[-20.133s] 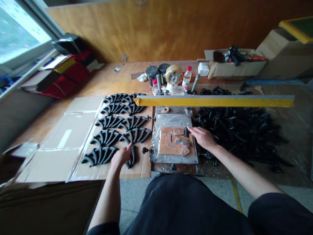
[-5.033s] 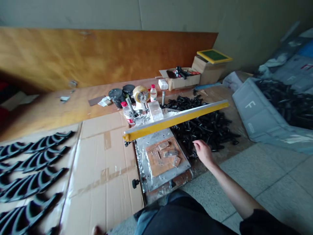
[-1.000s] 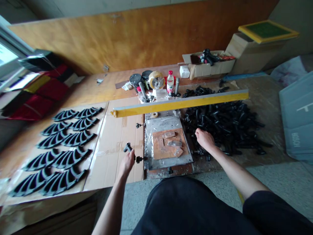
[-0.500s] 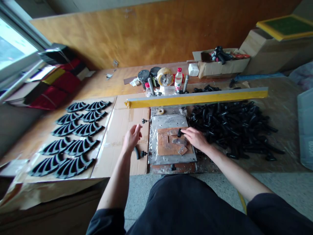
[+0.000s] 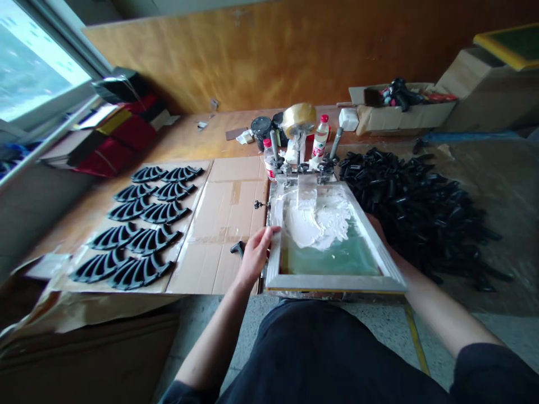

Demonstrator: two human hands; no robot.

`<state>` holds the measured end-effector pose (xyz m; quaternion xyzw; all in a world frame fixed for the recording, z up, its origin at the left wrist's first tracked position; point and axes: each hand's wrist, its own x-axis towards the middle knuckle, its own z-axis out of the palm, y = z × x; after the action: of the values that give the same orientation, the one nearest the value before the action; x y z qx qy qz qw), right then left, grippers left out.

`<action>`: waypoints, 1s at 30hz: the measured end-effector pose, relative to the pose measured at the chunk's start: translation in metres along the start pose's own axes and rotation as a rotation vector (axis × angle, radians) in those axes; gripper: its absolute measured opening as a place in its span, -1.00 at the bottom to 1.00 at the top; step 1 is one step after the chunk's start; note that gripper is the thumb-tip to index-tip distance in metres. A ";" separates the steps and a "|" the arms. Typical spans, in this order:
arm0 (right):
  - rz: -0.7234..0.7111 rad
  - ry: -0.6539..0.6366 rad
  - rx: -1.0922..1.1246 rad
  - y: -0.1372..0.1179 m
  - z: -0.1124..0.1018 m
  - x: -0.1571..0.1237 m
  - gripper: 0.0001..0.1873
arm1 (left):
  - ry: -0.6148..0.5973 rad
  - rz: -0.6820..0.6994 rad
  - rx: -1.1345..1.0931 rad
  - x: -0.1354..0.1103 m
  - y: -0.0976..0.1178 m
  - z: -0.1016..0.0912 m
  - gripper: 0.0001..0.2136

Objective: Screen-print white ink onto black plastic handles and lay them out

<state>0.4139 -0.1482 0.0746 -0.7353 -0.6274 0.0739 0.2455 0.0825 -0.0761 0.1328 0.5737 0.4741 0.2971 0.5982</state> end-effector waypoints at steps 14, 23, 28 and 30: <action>-0.360 -0.246 -0.103 -0.103 0.035 0.042 -0.88 | 0.033 -0.141 0.320 0.020 -0.094 0.010 -0.48; -0.607 -0.383 0.047 -0.086 0.012 0.012 -0.75 | 0.016 -0.139 0.312 0.021 -0.101 0.008 -0.47; -0.600 -0.160 0.023 -0.092 0.026 0.004 -0.68 | 0.009 -0.140 0.233 0.018 -0.093 0.009 -0.44; -0.648 -0.201 0.059 -0.091 0.024 -0.005 -0.69 | 0.009 -0.142 0.207 0.017 -0.089 0.009 -0.43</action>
<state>0.3223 -0.1382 0.0935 -0.4791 -0.8473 0.0822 0.2141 0.0804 -0.0795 0.0415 0.5960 0.5444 0.2062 0.5531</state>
